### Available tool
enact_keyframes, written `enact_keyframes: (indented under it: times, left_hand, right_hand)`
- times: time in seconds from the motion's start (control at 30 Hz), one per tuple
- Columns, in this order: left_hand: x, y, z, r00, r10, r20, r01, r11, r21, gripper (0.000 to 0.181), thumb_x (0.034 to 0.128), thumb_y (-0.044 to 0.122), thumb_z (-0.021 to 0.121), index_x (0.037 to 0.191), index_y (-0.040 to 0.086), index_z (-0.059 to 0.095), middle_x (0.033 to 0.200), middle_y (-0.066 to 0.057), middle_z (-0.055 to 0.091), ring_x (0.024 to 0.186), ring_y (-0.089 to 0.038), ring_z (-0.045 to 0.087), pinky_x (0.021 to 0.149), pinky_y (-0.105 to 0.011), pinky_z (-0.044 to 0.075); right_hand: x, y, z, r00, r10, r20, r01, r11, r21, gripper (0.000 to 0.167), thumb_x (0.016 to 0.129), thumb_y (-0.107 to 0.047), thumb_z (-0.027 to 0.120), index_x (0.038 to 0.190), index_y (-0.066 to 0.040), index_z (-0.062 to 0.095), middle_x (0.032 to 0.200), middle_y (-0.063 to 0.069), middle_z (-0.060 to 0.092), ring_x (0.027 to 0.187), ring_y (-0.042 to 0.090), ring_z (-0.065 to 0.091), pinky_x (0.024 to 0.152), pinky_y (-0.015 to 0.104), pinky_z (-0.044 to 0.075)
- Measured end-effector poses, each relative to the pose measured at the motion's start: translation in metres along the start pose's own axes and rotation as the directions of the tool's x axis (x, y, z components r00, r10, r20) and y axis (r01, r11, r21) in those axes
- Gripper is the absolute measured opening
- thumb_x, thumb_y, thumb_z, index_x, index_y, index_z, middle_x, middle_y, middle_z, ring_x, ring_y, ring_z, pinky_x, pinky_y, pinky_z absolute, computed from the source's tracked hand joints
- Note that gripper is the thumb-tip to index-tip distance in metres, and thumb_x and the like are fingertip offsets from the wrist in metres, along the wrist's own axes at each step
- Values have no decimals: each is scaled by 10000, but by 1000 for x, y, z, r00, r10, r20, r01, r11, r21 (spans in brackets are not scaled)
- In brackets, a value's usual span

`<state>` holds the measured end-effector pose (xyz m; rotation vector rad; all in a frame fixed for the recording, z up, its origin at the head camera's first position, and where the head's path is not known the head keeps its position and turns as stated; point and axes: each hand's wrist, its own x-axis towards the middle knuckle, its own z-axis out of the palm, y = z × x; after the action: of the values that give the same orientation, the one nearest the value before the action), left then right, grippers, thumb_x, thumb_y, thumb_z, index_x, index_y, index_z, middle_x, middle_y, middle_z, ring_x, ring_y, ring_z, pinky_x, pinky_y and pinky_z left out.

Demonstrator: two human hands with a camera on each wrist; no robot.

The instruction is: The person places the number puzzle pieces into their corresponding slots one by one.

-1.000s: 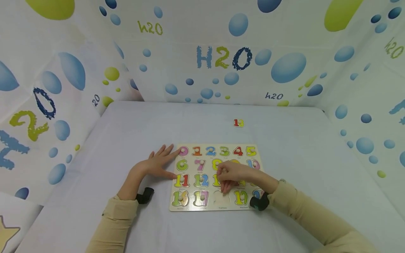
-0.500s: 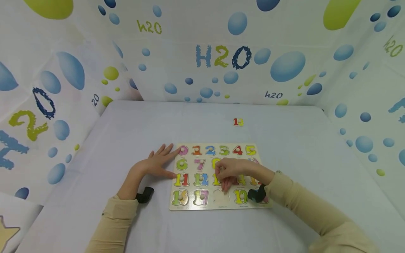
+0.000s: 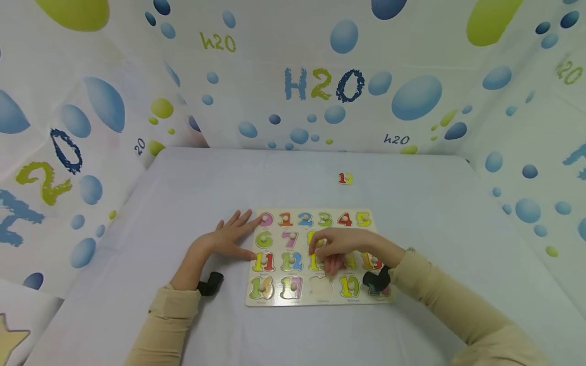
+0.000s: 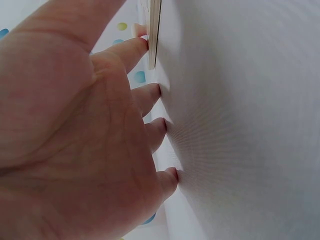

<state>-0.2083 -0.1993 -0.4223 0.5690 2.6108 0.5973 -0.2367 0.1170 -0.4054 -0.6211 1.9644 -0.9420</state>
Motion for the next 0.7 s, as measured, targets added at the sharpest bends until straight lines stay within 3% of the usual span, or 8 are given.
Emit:
enact_keyframes:
  times: [0.07,0.17,0.23,0.3,0.37,0.43,0.7]
  left_hand:
    - [1,0,1,1000,1,2,-1,1000,1,967,774,459,730,1500,116,191,1529,-214,34,1367,-417,-67,1018,-640,-24]
    - [1,1,2,1000,-5,-1,5,1000,-5,964,772,452,735,1499,117,198,1529,-213,40,1368,-414,-65,1020,-637,-24]
    - [-1,1,2,1000,-7,2,7,1000,-15,965,771,443,739,1498,113,198,1528,-215,39,1368,-414,-66,1020,-636,-27]
    - [-2,1,4,1000,-10,9,11,1000,-27,971,768,443,742,1500,116,194,1529,-212,35,1368,-409,-73,1022,-631,-34]
    - [-2,2,5,1000,-12,17,12,1000,-29,974,769,450,738,1502,124,187,1533,-202,30,1371,-399,-79,1026,-623,-40]
    - [-2,3,5,1000,-4,15,4,1000,-22,968,774,456,731,1502,124,187,1532,-204,33,1371,-402,-75,1025,-627,-36]
    - [0,1,2,1000,-16,4,16,1000,19,959,778,464,724,1503,130,192,1535,-194,37,1373,-398,-67,1026,-627,-29]
  right_hand:
    - [0,-2,-21,999,-15,-37,16,1000,27,205,963,-115,517,1151,-54,575,745,155,668,616,265,653,547,302,523]
    - [5,-1,-61,976,-1,-220,23,995,96,300,984,-126,483,1256,-1,504,853,168,659,694,267,650,647,341,539]
    - [13,6,-85,929,57,-366,10,984,179,342,990,-117,463,1297,34,454,906,168,642,714,221,643,674,312,535]
    - [21,16,-105,870,154,-468,-1,951,310,367,995,-117,452,1327,38,418,947,166,623,710,181,632,681,276,528]
    - [30,26,-120,824,238,-515,-3,909,417,393,999,-107,434,1359,39,376,957,161,600,694,148,618,674,250,523]
    - [38,35,-130,792,297,-533,-4,876,483,415,1001,-99,422,1382,44,342,948,151,586,678,131,609,664,237,523]
    - [60,43,-137,766,318,-559,40,844,535,359,997,-71,414,1306,112,395,768,68,582,636,100,610,643,209,517]
